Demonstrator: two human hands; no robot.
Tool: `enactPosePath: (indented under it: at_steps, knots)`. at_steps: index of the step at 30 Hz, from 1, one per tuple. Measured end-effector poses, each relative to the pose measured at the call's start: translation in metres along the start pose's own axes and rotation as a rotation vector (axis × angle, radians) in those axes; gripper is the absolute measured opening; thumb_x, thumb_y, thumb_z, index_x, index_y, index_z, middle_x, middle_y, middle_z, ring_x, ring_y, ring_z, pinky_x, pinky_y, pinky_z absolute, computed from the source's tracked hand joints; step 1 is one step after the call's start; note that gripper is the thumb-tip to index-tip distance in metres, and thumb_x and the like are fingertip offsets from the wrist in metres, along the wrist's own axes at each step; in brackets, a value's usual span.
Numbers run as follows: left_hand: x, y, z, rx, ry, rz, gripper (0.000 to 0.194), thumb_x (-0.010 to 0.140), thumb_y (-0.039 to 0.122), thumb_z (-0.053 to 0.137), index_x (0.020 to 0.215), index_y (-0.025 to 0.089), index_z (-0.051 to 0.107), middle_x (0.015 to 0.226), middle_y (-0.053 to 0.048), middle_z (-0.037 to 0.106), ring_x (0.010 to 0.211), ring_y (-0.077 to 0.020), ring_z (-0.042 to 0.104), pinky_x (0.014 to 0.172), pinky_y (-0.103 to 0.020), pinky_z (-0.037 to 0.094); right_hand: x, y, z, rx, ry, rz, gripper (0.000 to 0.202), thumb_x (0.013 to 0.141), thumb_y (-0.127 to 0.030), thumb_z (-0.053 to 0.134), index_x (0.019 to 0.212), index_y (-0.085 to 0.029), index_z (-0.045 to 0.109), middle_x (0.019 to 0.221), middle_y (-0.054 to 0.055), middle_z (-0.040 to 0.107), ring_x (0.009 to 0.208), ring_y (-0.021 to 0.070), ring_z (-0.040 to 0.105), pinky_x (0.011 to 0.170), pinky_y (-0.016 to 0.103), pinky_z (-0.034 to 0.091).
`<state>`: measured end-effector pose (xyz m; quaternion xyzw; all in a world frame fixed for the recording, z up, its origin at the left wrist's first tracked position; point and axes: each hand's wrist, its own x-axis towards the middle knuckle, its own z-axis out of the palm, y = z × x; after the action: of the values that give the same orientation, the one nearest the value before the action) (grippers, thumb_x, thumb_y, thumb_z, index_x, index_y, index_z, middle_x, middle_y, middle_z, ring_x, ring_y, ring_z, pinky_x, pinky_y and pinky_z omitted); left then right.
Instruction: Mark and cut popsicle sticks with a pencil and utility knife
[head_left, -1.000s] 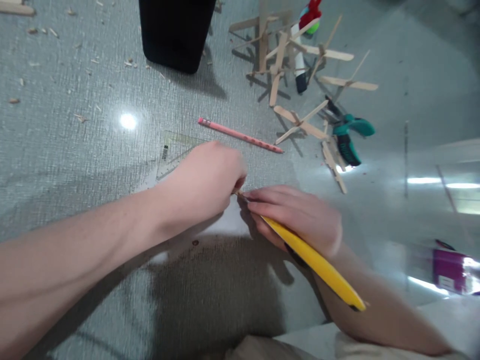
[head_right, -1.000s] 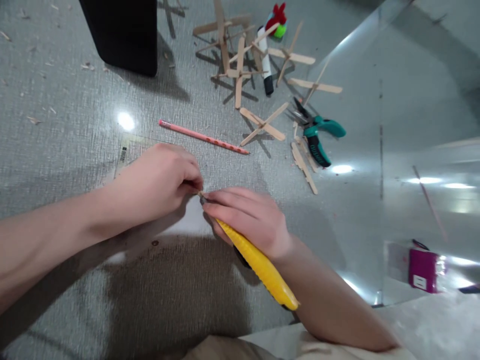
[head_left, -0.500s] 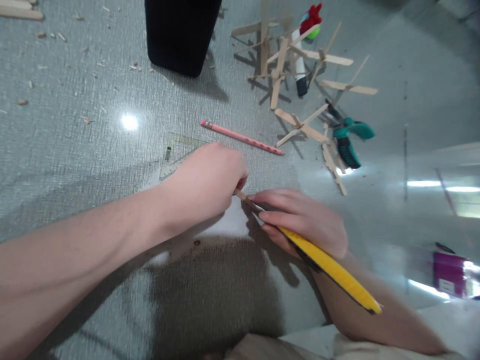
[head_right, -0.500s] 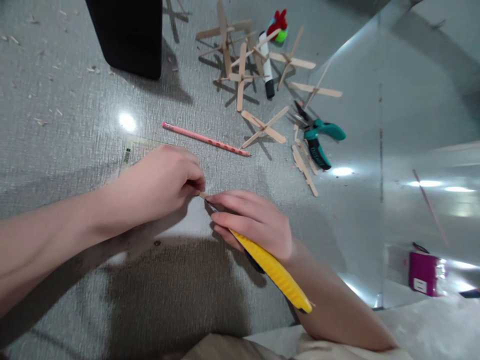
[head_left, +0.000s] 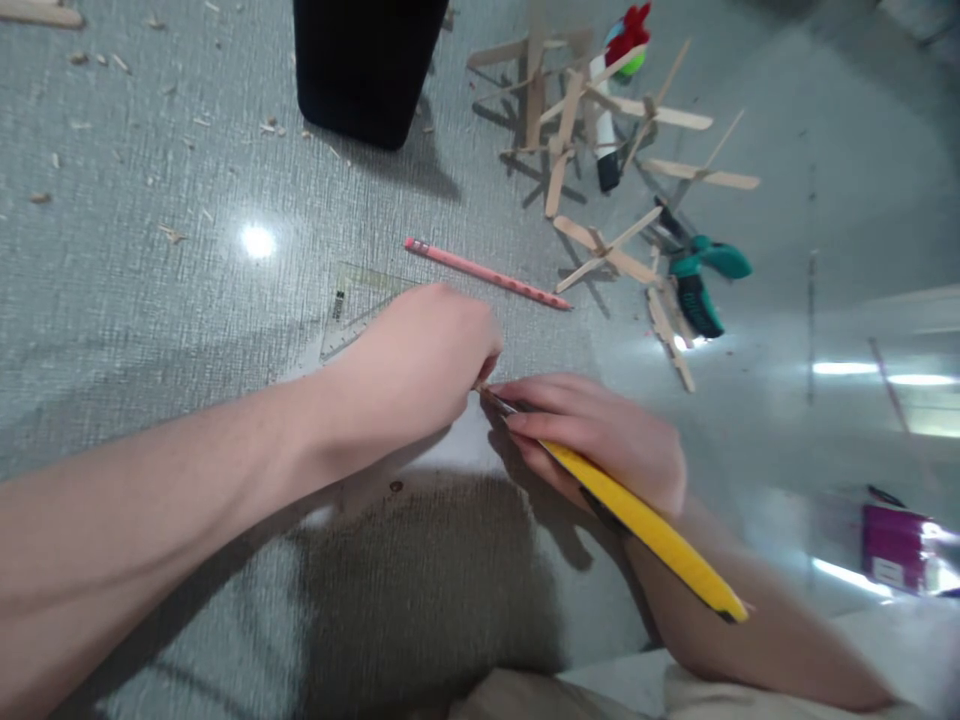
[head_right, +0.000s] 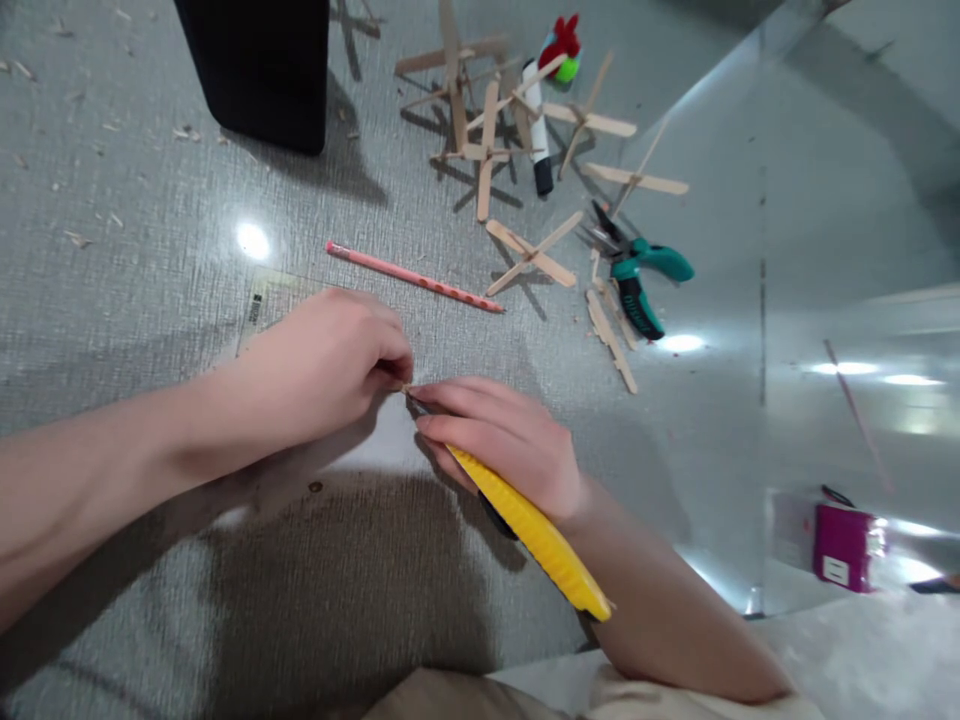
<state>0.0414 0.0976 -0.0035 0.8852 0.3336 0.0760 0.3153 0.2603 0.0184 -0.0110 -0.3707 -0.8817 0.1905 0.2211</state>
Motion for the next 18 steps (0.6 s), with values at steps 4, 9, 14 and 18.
enactPosePath:
  at_steps: [4,9,14,18]
  knots:
    - [0.003,0.003,-0.002,0.067,-0.070,-0.056,0.029,0.079,0.005,0.051,0.073,0.023,0.073,0.080,0.000,0.076,0.077,-0.0194,0.064,0.069,-0.033,0.045,0.000,-0.004,0.001,-0.046,-0.048,0.061,0.013,0.098,-0.016,0.057,0.104,-0.024,0.065,0.110,0.010,0.076,0.104,0.0220,0.074,0.091,0.037,0.061]
    - [0.004,0.003,-0.002,0.057,-0.080,-0.051,0.027,0.079,0.009,0.052,0.069,0.025,0.071,0.076,0.000,0.075,0.076,-0.0205,0.064,0.067,-0.034,0.046,-0.001,-0.012,0.000,-0.124,-0.086,0.089,0.016,0.100,-0.017,0.054,0.107,-0.024,0.066,0.114,0.011,0.075,0.108,0.0243,0.072,0.093,0.040,0.061]
    - [0.001,0.000,0.000,0.052,-0.041,-0.019,0.028,0.080,0.010,0.050,0.070,0.025,0.071,0.077,0.000,0.074,0.076,-0.0210,0.064,0.068,-0.035,0.046,-0.001,-0.010,-0.002,-0.123,-0.068,0.034,0.019,0.099,-0.014,0.057,0.114,-0.024,0.063,0.117,0.011,0.074,0.107,0.0244,0.072,0.090,0.040,0.062]
    - [-0.001,-0.001,0.000,0.022,-0.011,0.001,0.026,0.079,0.011,0.052,0.067,0.025,0.071,0.073,0.000,0.074,0.071,-0.0200,0.062,0.067,-0.035,0.047,-0.001,0.000,-0.003,-0.085,-0.080,0.010,0.014,0.099,-0.016,0.054,0.108,-0.024,0.062,0.113,0.009,0.076,0.106,0.0246,0.074,0.089,0.040,0.063]
